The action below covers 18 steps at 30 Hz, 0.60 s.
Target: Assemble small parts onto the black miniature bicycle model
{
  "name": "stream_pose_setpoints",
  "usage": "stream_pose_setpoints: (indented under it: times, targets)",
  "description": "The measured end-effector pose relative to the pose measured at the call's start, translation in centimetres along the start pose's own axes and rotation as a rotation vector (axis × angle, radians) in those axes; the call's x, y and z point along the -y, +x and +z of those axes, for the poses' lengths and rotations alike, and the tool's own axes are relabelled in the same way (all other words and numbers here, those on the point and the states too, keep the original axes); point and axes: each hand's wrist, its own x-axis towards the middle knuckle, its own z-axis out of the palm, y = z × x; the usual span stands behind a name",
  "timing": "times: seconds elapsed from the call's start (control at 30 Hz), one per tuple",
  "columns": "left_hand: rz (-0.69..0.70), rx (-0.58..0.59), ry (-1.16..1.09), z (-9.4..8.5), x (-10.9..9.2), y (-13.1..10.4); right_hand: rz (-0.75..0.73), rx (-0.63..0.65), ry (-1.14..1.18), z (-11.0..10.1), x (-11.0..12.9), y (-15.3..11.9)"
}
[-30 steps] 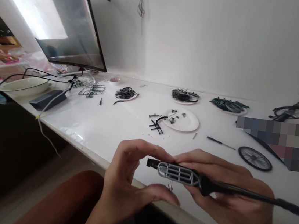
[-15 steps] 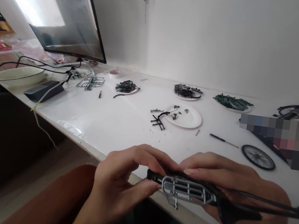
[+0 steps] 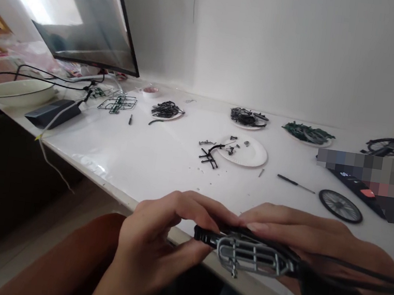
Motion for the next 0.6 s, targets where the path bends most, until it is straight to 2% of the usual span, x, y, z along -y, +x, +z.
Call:
stream_pose_setpoints:
  times: [0.1,0.2,0.33,0.6]
  targets:
    - [0.017,0.012,0.001,0.0,0.3,0.1,0.004,-0.005,-0.006,0.1,0.0,0.0]
    - [0.051,0.025,-0.008,0.1,0.6,0.2,-0.001,-0.071,-0.005,0.5,-0.1,-0.1]
    - [0.017,0.010,-0.026,0.2,0.8,0.3,0.079,-0.146,0.001,1.1,-0.2,-0.2]
    - [-0.038,0.016,-0.044,0.0,0.9,-0.1,0.127,-0.078,0.098,0.9,-0.2,0.1]
